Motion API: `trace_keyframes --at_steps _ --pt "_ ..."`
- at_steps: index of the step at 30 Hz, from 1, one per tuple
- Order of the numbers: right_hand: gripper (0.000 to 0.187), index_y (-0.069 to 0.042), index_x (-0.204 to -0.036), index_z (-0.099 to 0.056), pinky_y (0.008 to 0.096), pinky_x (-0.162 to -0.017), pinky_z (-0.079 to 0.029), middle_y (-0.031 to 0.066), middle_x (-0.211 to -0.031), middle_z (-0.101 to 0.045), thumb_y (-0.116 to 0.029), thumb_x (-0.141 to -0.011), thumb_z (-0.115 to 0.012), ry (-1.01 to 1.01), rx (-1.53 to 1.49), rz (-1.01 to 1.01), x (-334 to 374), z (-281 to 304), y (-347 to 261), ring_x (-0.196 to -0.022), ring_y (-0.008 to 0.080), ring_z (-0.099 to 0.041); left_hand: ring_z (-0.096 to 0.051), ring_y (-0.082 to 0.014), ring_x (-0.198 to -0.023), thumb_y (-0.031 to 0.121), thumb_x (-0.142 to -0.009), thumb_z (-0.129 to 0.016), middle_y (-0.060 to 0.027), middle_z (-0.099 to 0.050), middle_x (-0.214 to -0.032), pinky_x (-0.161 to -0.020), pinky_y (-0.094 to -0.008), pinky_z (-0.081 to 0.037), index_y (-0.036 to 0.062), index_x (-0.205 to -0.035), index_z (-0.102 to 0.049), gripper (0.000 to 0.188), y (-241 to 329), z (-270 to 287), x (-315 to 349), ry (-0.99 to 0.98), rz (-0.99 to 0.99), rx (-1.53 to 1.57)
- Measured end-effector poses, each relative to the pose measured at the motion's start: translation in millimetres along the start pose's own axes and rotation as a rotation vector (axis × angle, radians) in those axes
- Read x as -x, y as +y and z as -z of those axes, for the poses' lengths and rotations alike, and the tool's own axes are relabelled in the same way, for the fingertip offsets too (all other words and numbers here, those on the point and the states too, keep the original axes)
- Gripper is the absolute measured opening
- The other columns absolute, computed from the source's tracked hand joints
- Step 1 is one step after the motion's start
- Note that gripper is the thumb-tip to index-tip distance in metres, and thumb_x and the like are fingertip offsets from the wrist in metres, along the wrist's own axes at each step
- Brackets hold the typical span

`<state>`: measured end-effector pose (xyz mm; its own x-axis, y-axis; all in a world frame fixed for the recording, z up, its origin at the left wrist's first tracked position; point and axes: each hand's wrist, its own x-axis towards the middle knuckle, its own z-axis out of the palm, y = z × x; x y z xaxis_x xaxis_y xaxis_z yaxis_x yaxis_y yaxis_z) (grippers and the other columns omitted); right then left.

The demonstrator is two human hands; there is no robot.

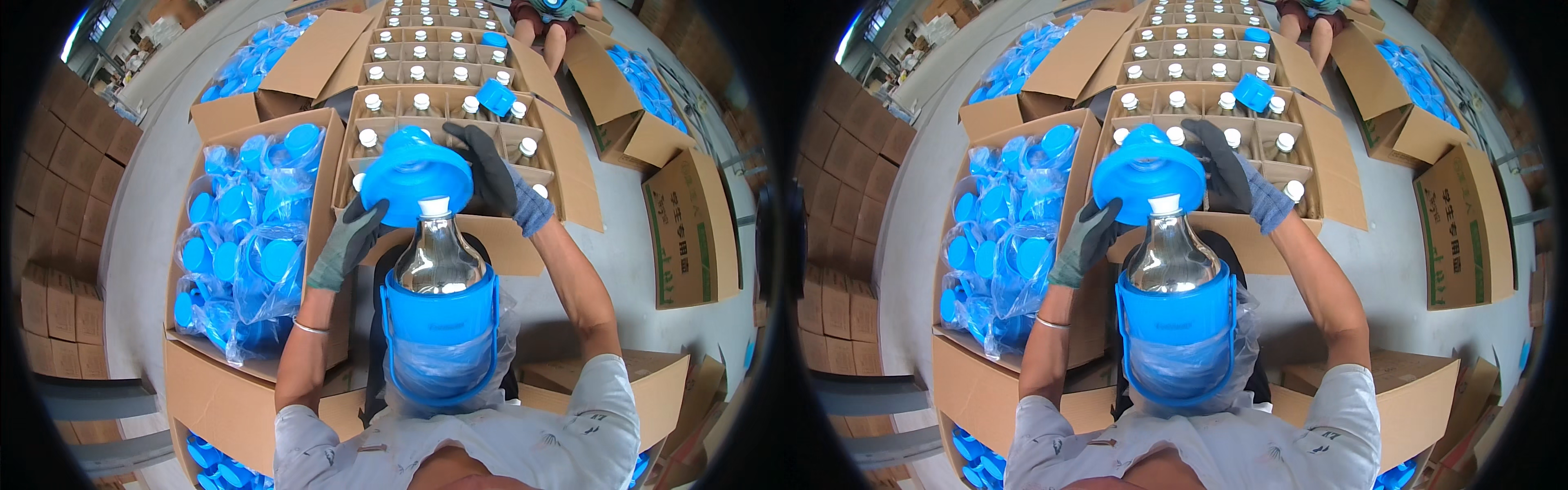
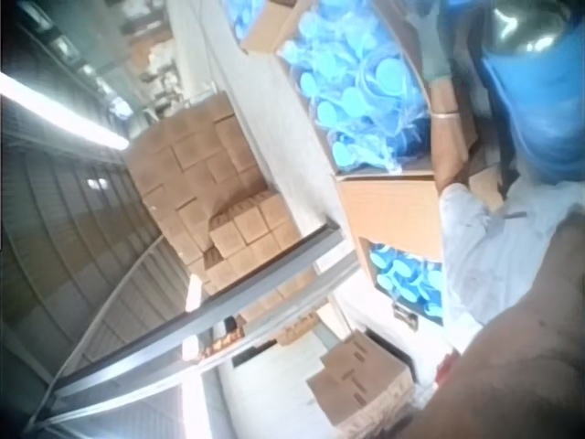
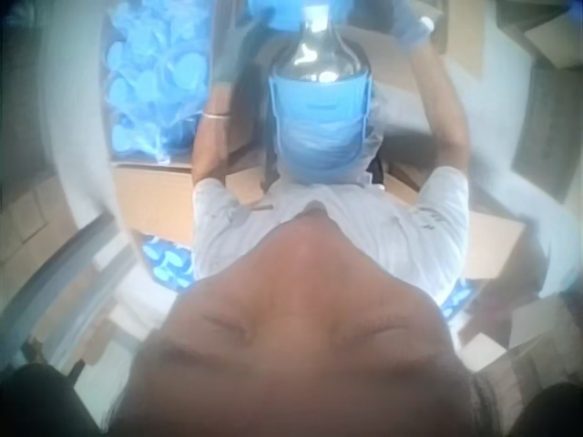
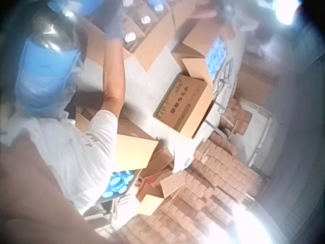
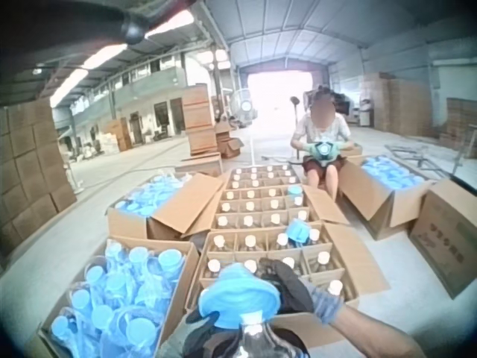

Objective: The person assembles blue water bottles by inserting stainless steel inner bottles into blue plastic outer shells, then placing them into cardboard boxes. The person handles the bottles one at a time, repeating the process across multiple boxes.

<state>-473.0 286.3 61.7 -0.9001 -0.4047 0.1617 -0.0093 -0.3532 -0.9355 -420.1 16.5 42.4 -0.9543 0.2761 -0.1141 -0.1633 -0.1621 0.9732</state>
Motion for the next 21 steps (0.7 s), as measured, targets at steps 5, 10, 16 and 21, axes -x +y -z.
trace_keyframes --at_steps 5,10,16,21 --pt "0.067 -0.006 -0.136 -0.043 0.0333 -0.098 -0.041 0.0128 -0.128 -0.05 -0.04 -0.083 -0.067 -0.033 0.225 -0.192 32 -40 -28 -0.117 0.0227 -0.049 -0.056 -0.0154 -0.102 0.024 -0.097 -0.047 -0.0116 -0.054 -0.124 -0.082 -0.0293 -0.047 0.0052 -0.144 -0.03 0.054 -5 4 17 -0.268 -0.434 -0.431" --pt "0.061 -0.008 -0.129 -0.046 0.0331 -0.092 -0.046 0.0114 -0.12 -0.054 -0.042 -0.083 -0.067 0.033 0.365 -0.216 53 -61 -15 -0.11 0.0206 -0.053 -0.028 -0.0239 -0.138 0.011 -0.099 -0.036 -0.0112 -0.026 -0.151 -0.114 -0.0338 -0.021 0.0124 -0.148 -0.024 0.05 -30 11 24 -0.384 -0.274 -0.658" --pt "0.06 -0.011 -0.134 -0.04 0.0332 -0.094 -0.044 0.0095 -0.122 -0.052 -0.04 -0.087 -0.064 0.112 0.235 -0.202 70 -72 -11 -0.111 0.0185 -0.051 -0.035 -0.0267 -0.134 0.021 -0.098 -0.042 -0.0148 -0.033 -0.147 -0.111 -0.0344 -0.029 0.0077 -0.144 -0.032 0.048 -20 -9 46 -0.283 -0.346 -0.719" --pt "0.059 -0.01 -0.137 -0.04 0.0338 -0.097 -0.043 0.0089 -0.127 -0.051 -0.036 -0.089 -0.061 -0.011 -0.172 -0.148 64 -51 24 -0.113 0.0187 -0.052 -0.05 -0.0436 -0.115 0.012 -0.094 -0.048 -0.0288 -0.041 -0.133 -0.093 -0.0446 -0.047 0.0071 -0.139 -0.035 0.047 -2 -39 64 -0.13 -0.728 -1.169"
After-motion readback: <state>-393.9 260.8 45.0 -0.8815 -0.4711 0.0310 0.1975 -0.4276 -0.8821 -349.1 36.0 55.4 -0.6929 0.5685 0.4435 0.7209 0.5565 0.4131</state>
